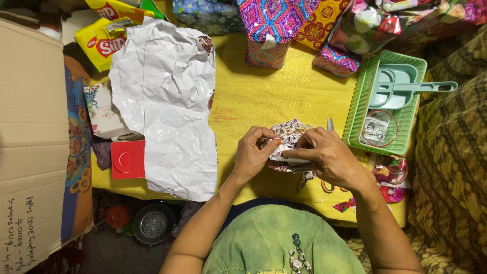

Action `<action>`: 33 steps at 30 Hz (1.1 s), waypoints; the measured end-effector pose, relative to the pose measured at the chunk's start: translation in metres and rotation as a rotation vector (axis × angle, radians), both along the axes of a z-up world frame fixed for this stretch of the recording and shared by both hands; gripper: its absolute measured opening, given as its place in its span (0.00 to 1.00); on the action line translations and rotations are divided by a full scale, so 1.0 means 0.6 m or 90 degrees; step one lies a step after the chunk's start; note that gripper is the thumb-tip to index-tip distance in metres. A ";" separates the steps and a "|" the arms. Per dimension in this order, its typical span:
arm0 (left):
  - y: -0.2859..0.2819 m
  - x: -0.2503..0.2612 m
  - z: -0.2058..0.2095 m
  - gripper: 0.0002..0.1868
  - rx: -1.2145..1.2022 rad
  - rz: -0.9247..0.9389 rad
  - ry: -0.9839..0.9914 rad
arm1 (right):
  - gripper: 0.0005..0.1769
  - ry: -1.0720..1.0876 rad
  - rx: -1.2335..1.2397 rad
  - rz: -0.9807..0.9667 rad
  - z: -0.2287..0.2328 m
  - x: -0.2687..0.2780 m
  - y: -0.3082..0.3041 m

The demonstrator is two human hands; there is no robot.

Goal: The person wraps a small rectangular box with patterned paper, folds the edges, trims excess paper with scissors, and secures the folds with adhesive tape. The wrapped gift remains on the table at the end.

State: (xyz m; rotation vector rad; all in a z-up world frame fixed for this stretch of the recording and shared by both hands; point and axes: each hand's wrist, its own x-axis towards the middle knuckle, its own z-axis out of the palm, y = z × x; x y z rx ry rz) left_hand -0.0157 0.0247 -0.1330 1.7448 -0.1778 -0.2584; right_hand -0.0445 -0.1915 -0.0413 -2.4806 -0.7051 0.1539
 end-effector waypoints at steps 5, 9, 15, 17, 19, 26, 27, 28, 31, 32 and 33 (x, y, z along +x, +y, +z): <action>0.000 0.003 -0.005 0.08 0.036 0.021 -0.027 | 0.38 0.027 0.051 0.029 0.014 -0.014 -0.009; -0.001 0.005 -0.006 0.09 0.006 0.006 -0.007 | 0.35 -0.027 0.029 -0.022 0.015 -0.028 -0.015; 0.000 -0.001 0.009 0.13 0.038 -0.030 0.026 | 0.24 0.002 0.107 -0.172 0.003 -0.054 -0.045; -0.003 -0.001 0.011 0.16 0.063 -0.034 0.059 | 0.24 0.021 0.138 -0.204 -0.008 -0.062 -0.054; -0.004 0.001 0.011 0.16 0.068 -0.031 0.051 | 0.22 0.026 0.184 -0.208 -0.019 -0.070 -0.063; -0.003 0.010 0.017 0.28 -0.046 -0.041 0.092 | 0.36 0.069 0.316 -0.188 -0.058 -0.089 -0.092; 0.001 0.011 0.022 0.27 -0.038 -0.056 0.015 | 0.36 0.055 0.301 -0.193 -0.066 -0.090 -0.092; 0.006 0.010 0.029 0.25 -0.030 -0.072 -0.063 | 0.36 0.040 0.287 -0.198 -0.076 -0.089 -0.090; 0.030 0.001 0.049 0.29 0.042 -0.173 -0.291 | 0.35 0.017 0.277 -0.200 -0.100 -0.091 -0.093; 0.036 -0.005 0.052 0.32 0.074 -0.215 -0.366 | 0.34 0.013 0.280 -0.198 -0.107 -0.092 -0.093; 0.038 -0.011 0.053 0.33 0.106 -0.238 -0.405 | 0.33 0.010 0.285 -0.198 -0.114 -0.093 -0.094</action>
